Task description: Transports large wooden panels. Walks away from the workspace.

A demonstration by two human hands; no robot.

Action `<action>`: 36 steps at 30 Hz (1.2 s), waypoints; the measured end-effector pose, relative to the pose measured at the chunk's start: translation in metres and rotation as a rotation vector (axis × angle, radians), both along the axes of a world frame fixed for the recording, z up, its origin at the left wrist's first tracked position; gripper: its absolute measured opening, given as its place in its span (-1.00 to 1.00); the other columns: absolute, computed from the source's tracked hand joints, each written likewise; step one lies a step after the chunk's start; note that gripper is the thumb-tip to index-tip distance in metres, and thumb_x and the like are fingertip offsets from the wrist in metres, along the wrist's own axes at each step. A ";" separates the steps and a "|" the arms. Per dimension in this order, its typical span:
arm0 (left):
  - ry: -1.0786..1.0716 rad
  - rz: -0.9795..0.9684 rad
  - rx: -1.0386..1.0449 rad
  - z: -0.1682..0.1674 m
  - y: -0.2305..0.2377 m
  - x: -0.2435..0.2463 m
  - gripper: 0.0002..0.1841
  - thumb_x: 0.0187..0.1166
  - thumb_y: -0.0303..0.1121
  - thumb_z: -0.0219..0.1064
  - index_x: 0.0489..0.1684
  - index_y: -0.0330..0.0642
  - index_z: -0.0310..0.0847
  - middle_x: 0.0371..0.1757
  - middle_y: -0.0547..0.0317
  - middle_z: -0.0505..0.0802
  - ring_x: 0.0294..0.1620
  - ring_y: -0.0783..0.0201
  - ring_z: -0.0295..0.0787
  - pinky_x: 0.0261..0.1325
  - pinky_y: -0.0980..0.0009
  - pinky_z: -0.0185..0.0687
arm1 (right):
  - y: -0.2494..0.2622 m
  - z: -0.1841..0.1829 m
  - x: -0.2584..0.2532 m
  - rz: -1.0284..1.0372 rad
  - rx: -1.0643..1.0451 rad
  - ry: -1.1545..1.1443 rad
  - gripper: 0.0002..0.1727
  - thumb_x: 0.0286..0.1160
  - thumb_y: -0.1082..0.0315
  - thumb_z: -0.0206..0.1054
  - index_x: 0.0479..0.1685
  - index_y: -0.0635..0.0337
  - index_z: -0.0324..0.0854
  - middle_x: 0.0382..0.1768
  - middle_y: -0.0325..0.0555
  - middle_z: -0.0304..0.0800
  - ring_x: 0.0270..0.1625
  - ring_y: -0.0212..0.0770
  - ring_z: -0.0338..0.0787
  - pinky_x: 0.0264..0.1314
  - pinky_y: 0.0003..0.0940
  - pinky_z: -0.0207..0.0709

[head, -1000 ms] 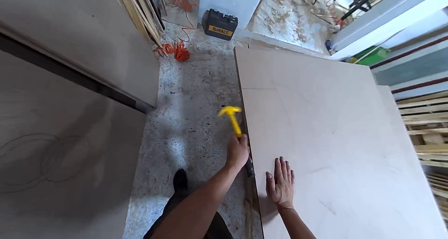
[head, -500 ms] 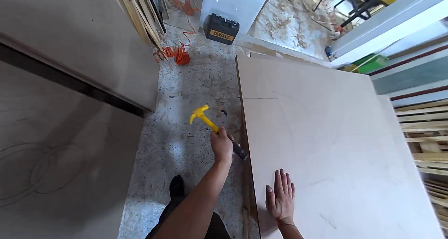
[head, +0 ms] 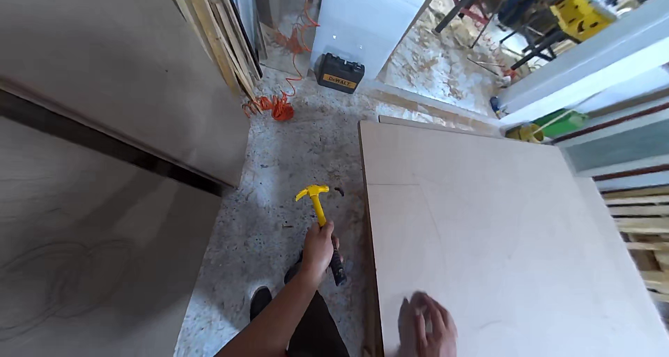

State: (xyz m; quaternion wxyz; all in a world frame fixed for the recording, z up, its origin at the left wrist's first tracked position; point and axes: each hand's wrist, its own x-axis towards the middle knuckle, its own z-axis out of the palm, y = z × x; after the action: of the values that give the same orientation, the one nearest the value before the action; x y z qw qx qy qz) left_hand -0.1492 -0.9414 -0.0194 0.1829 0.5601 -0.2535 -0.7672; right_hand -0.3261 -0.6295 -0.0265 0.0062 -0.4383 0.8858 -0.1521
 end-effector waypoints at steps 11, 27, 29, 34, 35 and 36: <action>0.008 -0.188 -0.020 -0.008 -0.027 -0.026 -0.68 0.87 -0.15 0.04 0.11 -0.27 0.48 -0.50 0.09 0.72 -0.66 0.19 0.67 -0.61 0.26 0.72 | -0.509 0.017 -0.137 0.357 0.248 -0.038 -0.27 0.55 -0.28 0.29 0.45 0.15 0.62 0.43 0.16 0.67 0.52 0.22 0.60 0.51 0.27 0.46; -0.017 -0.098 -0.101 -0.012 -0.034 -0.043 -0.67 0.82 -0.13 0.04 0.03 -0.23 0.52 -0.57 0.19 0.71 -0.69 0.23 0.66 -0.63 0.27 0.70 | -0.549 0.014 -0.116 0.377 0.550 0.092 -0.57 0.34 0.05 0.48 -0.05 0.27 0.73 0.13 0.11 0.76 0.27 0.18 0.73 0.17 0.15 0.64; -0.052 -0.009 -0.131 -0.010 -0.034 -0.040 -0.68 0.83 -0.14 0.02 -0.01 -0.23 0.50 -0.57 0.16 0.71 -0.72 0.19 0.66 -0.68 0.22 0.73 | -0.550 0.013 -0.118 0.371 0.522 0.066 -0.58 0.32 0.03 0.49 -0.11 0.24 0.75 0.07 0.08 0.78 0.23 0.16 0.75 0.14 0.18 0.65; 0.084 -0.222 -0.149 0.001 -0.015 -0.052 -0.63 0.81 -0.05 0.05 0.05 -0.22 0.48 -0.57 0.28 0.66 -0.70 0.32 0.63 -0.64 0.33 0.69 | -0.546 0.008 -0.126 0.377 0.436 0.032 -0.64 0.31 0.05 0.49 -0.19 0.19 0.77 0.00 0.05 0.81 0.15 0.12 0.79 0.09 0.18 0.64; 0.099 -0.204 -0.123 0.002 -0.016 -0.053 -0.65 0.81 -0.07 0.05 0.03 -0.21 0.48 -0.57 0.27 0.66 -0.70 0.31 0.62 -0.65 0.34 0.68 | -0.547 0.008 -0.127 0.377 0.433 0.022 -0.63 0.31 0.04 0.49 -0.17 0.19 0.77 0.01 0.04 0.82 0.15 0.12 0.80 0.08 0.20 0.65; 0.094 -0.155 -0.105 0.002 -0.018 -0.053 -0.67 0.81 -0.10 0.05 0.01 -0.22 0.49 -0.57 0.24 0.68 -0.70 0.28 0.64 -0.68 0.31 0.69 | -0.548 0.008 -0.129 0.376 0.439 0.016 -0.62 0.31 0.03 0.48 -0.15 0.18 0.77 0.03 0.04 0.81 0.15 0.12 0.80 0.07 0.20 0.66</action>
State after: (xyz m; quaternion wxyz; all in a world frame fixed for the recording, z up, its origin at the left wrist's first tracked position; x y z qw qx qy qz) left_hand -0.2019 -0.9599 -0.0171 0.1639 0.4917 -0.3273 -0.7901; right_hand -0.4550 -1.1777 -0.0189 0.1218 -0.5842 0.8008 0.0505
